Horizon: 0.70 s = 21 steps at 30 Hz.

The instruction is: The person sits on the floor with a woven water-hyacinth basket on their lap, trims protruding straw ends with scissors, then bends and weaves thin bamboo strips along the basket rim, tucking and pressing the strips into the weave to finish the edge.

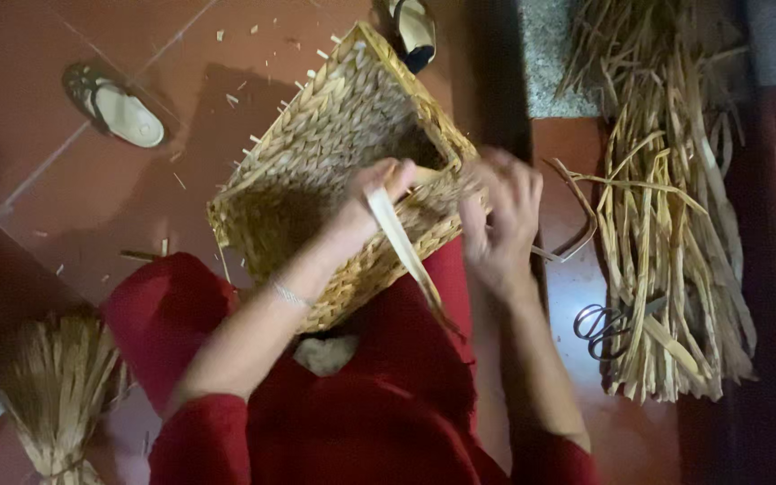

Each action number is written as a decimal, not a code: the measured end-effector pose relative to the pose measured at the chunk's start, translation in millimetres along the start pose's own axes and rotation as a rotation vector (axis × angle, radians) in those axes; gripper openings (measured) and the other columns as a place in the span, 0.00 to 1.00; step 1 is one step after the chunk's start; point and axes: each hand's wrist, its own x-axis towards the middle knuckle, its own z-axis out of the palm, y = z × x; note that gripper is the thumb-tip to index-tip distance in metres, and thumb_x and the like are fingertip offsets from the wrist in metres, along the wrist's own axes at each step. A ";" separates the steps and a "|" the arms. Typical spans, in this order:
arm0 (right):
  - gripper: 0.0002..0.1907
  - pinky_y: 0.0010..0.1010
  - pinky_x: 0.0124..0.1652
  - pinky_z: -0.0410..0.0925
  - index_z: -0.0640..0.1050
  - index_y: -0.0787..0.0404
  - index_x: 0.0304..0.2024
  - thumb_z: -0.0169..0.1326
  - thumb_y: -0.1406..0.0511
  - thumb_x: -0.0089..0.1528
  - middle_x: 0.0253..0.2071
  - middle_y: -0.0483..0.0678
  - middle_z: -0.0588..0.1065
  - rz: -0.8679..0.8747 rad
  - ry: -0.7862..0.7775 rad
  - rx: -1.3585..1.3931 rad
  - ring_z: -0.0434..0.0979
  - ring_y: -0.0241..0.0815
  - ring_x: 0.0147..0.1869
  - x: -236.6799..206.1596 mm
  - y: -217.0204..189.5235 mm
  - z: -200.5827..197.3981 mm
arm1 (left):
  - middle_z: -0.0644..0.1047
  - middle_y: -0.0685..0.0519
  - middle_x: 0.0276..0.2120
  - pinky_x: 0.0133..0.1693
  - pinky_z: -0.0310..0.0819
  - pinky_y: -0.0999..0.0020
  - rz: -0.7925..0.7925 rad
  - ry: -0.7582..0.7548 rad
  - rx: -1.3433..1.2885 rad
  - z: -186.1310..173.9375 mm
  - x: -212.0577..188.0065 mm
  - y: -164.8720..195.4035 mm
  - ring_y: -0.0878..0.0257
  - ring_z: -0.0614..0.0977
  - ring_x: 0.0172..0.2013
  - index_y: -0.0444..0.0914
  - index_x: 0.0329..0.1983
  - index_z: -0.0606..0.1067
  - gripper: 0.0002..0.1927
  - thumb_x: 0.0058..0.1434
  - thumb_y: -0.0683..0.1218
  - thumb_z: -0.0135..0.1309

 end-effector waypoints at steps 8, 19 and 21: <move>0.31 0.42 0.70 0.64 0.70 0.63 0.70 0.63 0.62 0.66 0.66 0.57 0.71 0.159 -0.100 0.323 0.70 0.52 0.70 5.5 26.5 19.7 | 0.81 0.50 0.34 0.42 0.79 0.62 -0.426 -0.111 -0.678 -30.7 21.8 4.4 0.62 0.81 0.34 0.36 0.44 0.78 0.15 0.65 0.53 0.57; 0.36 0.38 0.70 0.62 0.67 0.65 0.67 0.68 0.62 0.62 0.66 0.54 0.67 0.233 0.049 0.327 0.65 0.49 0.69 -5.2 13.6 43.5 | 0.78 0.50 0.42 0.40 0.77 0.65 -0.085 0.366 -0.788 -118.7 39.5 6.4 0.62 0.80 0.37 0.34 0.52 0.74 0.11 0.68 0.37 0.61; 0.36 0.38 0.70 0.62 0.67 0.65 0.68 0.69 0.62 0.62 0.66 0.54 0.67 0.239 0.052 0.341 0.65 0.49 0.69 -5.0 12.4 43.8 | 0.78 0.49 0.41 0.36 0.75 0.65 0.027 0.413 -0.695 -134.1 46.5 11.0 0.59 0.79 0.36 0.36 0.56 0.69 0.19 0.66 0.35 0.62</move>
